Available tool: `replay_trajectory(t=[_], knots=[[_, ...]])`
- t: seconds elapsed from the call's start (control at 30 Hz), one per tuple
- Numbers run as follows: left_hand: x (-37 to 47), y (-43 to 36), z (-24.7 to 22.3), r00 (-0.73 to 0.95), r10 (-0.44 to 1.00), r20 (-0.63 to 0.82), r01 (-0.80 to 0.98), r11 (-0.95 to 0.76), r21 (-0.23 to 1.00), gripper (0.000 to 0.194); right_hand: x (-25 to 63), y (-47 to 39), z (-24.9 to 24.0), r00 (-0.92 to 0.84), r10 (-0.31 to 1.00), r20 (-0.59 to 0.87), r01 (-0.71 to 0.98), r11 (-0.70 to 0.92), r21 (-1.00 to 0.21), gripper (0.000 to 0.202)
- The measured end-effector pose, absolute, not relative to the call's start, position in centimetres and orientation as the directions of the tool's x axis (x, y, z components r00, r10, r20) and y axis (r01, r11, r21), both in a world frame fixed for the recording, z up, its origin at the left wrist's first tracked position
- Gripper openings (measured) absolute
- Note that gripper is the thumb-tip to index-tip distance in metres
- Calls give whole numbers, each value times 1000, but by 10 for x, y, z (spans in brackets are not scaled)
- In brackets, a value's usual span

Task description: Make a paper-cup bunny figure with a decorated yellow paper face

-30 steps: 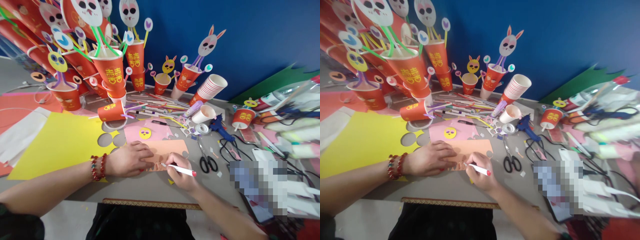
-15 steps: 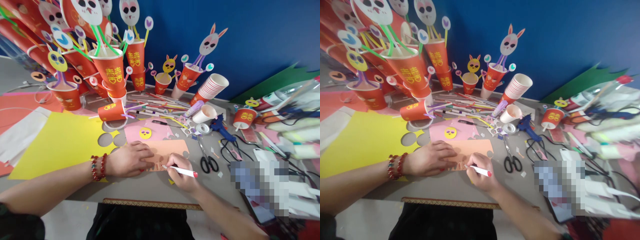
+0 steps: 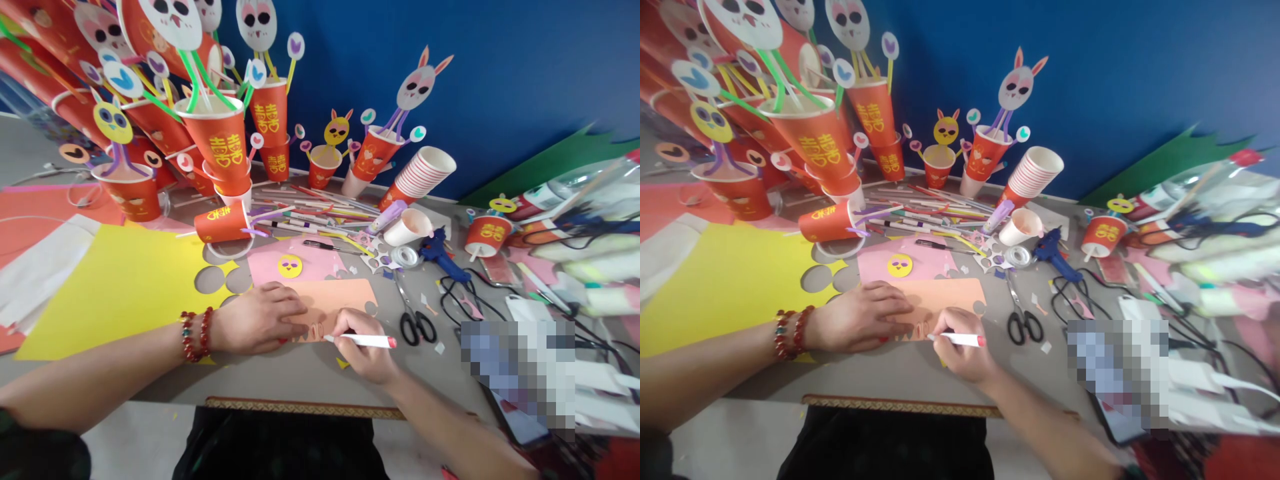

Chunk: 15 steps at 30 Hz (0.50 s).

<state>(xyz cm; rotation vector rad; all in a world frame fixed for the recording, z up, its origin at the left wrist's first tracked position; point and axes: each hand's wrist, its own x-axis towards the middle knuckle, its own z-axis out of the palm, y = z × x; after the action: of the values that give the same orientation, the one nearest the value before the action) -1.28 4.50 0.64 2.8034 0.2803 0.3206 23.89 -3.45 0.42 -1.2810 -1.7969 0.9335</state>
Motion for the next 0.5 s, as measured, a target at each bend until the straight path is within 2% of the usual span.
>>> replay_trajectory(t=[0.13,0.5], knots=[[-12,45,6,954,232,192,163,-934,317,34,240,-35,-1,-179,972,152,443,217,-870,15],[-12,44,6,952,238,194,169,-933,318,34,238,-34,-4,-199,961,193,497,269,-825,19]])
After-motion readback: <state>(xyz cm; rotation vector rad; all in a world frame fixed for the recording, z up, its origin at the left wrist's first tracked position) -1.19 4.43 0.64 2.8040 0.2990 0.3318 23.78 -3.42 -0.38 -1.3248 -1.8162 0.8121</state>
